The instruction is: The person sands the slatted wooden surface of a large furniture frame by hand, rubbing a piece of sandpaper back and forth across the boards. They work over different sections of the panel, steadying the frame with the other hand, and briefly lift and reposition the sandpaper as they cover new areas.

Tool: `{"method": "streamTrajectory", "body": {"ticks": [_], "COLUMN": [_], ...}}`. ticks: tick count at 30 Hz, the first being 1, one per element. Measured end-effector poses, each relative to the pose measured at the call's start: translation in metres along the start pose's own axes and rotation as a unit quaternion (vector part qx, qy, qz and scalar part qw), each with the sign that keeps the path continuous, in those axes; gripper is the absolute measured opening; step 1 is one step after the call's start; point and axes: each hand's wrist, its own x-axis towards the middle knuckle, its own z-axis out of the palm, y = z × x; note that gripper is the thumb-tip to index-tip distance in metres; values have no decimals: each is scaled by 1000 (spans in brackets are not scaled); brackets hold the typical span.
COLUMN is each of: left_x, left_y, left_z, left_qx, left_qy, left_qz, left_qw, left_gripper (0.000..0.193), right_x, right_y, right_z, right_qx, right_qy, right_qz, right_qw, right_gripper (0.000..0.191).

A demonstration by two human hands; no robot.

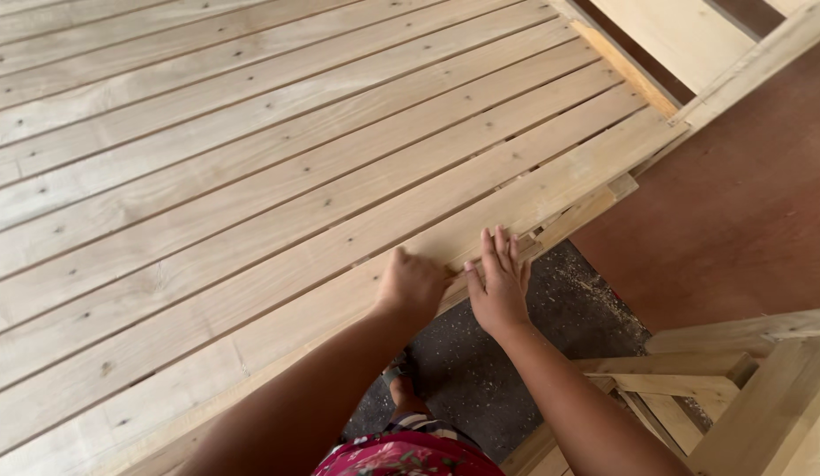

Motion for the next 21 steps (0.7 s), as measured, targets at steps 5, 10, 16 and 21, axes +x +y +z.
{"method": "streamTrajectory", "body": {"ticks": [5,10,16,21], "left_x": [-81,-239,-255,-94], "left_y": [-52,-132,-148,-63], "left_z": [47,102,124,74], "left_qx": [-12,-71,77,72], "left_qy": [-53,138,22,-33], "left_qz": [-4,-18,-151,-49], "left_qw": [999,988,985,996], "left_gripper": [14,17,37,30], "right_x": [-7,-10,-6,-5], "right_y": [2,1,2,17], "right_z": [8,10,5,-10], "right_qx": [46,-1,-49,93], "right_qy": [56,18,46,115], "right_qz": [-41,16,-6,-66], "right_qw": [997,1000,998,987], "right_gripper": [70,71,71,60]}}
